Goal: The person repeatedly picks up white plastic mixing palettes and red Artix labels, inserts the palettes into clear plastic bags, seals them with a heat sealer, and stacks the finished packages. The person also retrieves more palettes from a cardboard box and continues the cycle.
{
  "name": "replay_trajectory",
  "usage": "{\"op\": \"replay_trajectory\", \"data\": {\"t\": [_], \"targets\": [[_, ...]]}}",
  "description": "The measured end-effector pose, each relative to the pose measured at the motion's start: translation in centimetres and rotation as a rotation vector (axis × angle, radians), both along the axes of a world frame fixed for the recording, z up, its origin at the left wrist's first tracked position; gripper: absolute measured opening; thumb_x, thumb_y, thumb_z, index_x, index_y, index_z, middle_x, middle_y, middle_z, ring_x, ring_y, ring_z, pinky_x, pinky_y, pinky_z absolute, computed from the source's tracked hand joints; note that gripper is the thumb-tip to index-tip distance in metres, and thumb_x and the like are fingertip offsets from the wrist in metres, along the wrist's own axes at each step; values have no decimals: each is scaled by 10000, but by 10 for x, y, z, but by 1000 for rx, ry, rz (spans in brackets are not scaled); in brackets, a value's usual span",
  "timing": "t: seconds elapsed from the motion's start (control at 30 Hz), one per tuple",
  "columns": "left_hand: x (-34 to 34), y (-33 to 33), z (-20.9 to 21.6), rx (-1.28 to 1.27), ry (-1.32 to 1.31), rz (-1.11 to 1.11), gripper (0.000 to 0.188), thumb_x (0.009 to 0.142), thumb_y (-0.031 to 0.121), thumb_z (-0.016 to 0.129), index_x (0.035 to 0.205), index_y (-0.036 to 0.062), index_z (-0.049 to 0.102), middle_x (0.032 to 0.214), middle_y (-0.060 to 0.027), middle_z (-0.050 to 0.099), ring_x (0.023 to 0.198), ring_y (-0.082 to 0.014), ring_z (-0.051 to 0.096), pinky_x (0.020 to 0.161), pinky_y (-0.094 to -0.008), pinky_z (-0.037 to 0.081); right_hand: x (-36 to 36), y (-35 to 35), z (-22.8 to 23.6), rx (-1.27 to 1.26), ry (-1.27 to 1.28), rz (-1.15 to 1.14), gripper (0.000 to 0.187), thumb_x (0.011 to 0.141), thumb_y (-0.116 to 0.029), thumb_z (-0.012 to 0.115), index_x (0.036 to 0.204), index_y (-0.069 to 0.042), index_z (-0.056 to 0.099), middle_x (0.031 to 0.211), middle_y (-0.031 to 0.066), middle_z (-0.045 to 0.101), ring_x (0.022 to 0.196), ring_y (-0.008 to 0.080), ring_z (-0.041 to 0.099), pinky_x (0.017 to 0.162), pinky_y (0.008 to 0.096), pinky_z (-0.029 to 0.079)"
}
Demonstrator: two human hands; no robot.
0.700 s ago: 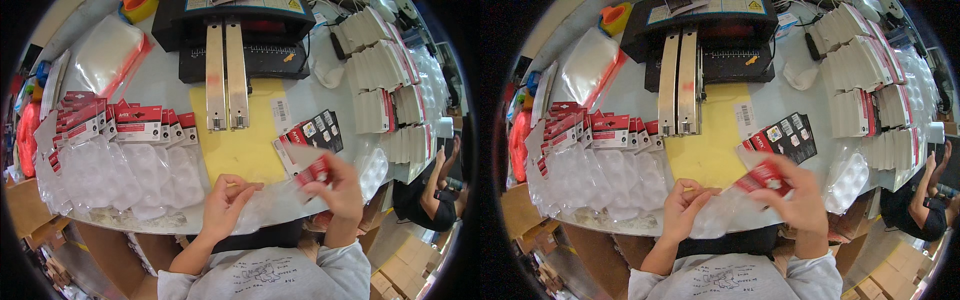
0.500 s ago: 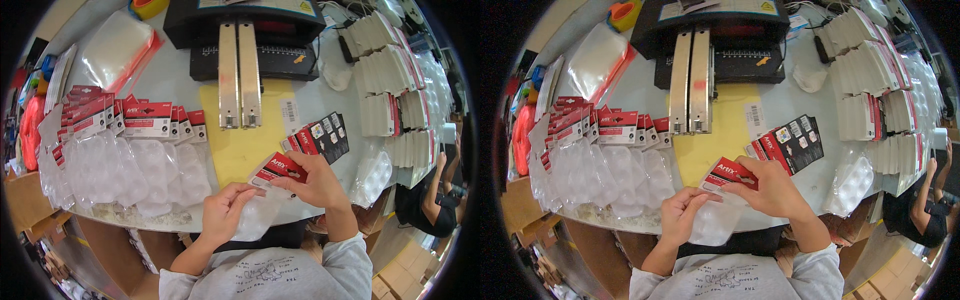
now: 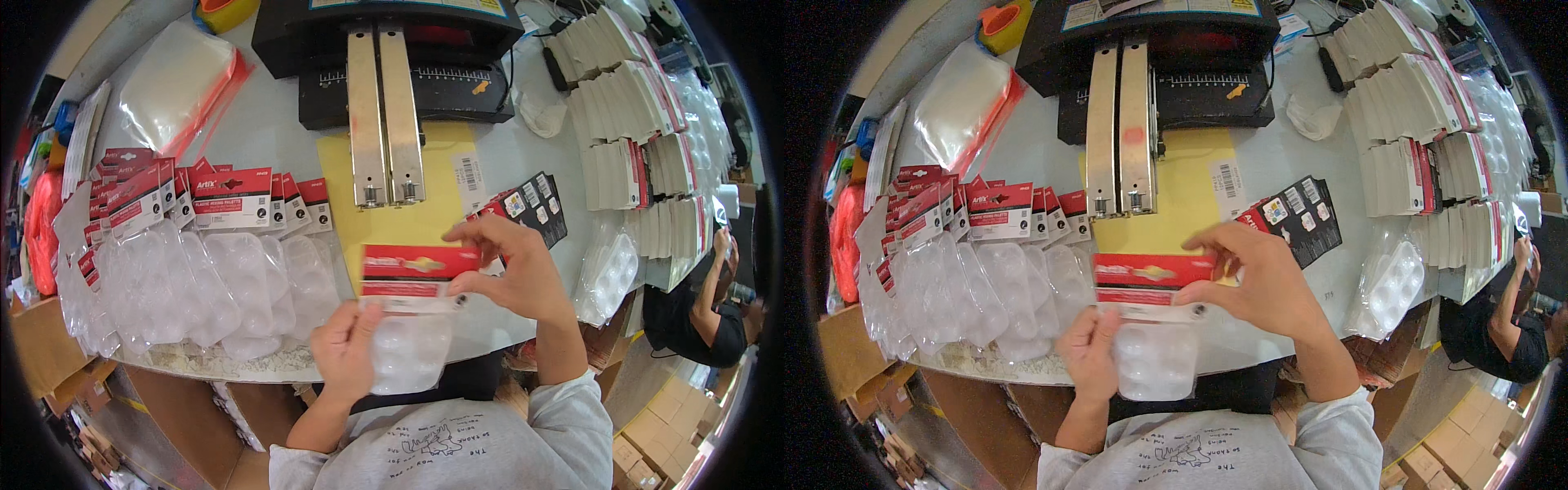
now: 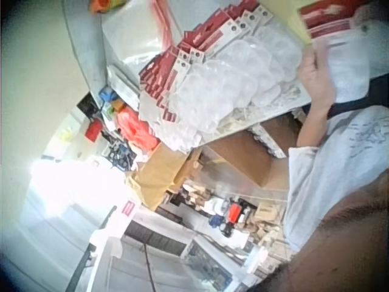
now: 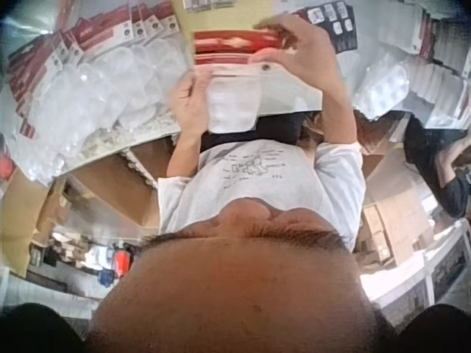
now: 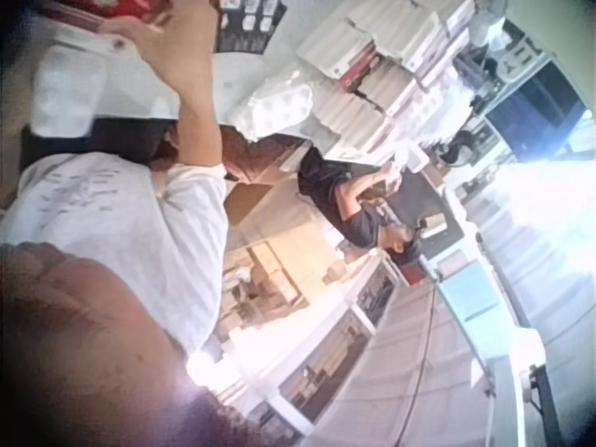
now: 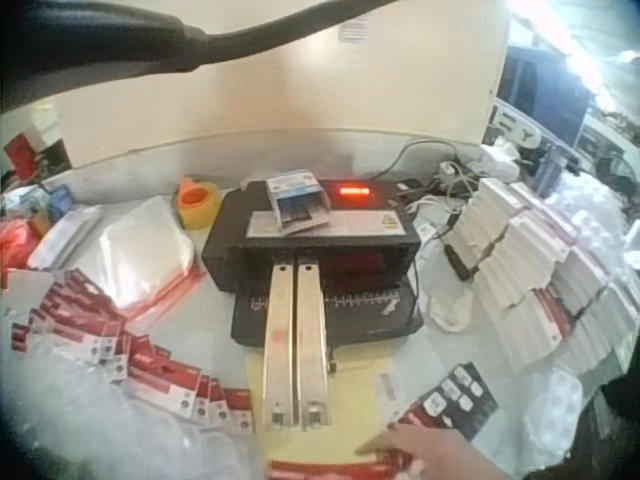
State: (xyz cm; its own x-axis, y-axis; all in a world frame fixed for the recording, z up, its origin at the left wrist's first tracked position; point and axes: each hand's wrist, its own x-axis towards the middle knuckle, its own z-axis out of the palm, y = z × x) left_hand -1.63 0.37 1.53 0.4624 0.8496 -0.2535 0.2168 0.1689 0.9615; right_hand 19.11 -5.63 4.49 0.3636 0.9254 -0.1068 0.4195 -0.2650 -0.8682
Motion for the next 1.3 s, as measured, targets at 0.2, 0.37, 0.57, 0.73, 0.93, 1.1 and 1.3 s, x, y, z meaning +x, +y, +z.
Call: {"op": "replay_trajectory", "data": {"t": [0.2, 0.37, 0.57, 0.73, 0.93, 1.1, 1.3], "targets": [[2, 6, -15, -45, -143, 149, 263, 932, 187, 549, 786, -28, 587, 687, 37, 543, 644, -24, 399, 562, -178, 333, -11, -22, -13, -231, 640, -89, 145, 846, -105, 648, 845, 39, 668, 704, 47, 635, 600, 88, 597, 522, 210, 467], [-3, 3, -9, -36, -30, 115, 273, 950, 186, 503, 798, -31, 568, 687, 10, 555, 637, -36, 410, 571, -193, 353, -18, -28, -9, -149, 600, -116, 131, 851, -78, 625, 830, 47, 657, 693, 51, 626, 593, 75, 583, 534, 203, 471], [12, 16, 2, 103, 108, 88, 311, 973, 248, 423, 839, -10, 535, 668, -64, 536, 626, -94, 442, 587, -261, 383, -25, -12, -10, -164, 826, -234, 151, 841, -102, 624, 815, 47, 639, 666, 42, 604, 560, 82, 550, 525, 219, 452], [40, 58, -26, 138, 38, 138, 338, 981, 264, 397, 816, -7, 513, 674, -68, 522, 637, -112, 439, 601, -273, 386, -22, 28, -53, 100, 837, -417, 169, 839, -116, 613, 792, 44, 641, 661, 49, 602, 542, 88, 540, 526, 221, 437], [43, 67, -38, 45, -68, 123, 331, 976, 264, 434, 790, 1, 508, 674, -56, 534, 636, -96, 444, 613, -252, 397, -24, 34, -55, 93, 839, -487, 130, 834, -75, 608, 812, 47, 647, 671, 56, 610, 544, 92, 543, 527, 223, 446], [45, 62, -35, 112, -16, 137, 345, 979, 265, 424, 774, -2, 500, 652, -53, 530, 617, -104, 439, 605, -262, 401, -23, 31, -51, 112, 777, -469, 140, 838, -86, 606, 827, 46, 652, 676, 55, 614, 550, 91, 542, 532, 220, 443], [51, 60, -43, 201, 16, 168, 352, 977, 266, 421, 772, -9, 502, 651, -71, 528, 617, -119, 445, 590, -287, 394, -21, 31, -61, 131, 786, -493, 162, 840, -114, 611, 829, 41, 659, 692, 50, 618, 557, 87, 542, 553, 225, 456]]}}
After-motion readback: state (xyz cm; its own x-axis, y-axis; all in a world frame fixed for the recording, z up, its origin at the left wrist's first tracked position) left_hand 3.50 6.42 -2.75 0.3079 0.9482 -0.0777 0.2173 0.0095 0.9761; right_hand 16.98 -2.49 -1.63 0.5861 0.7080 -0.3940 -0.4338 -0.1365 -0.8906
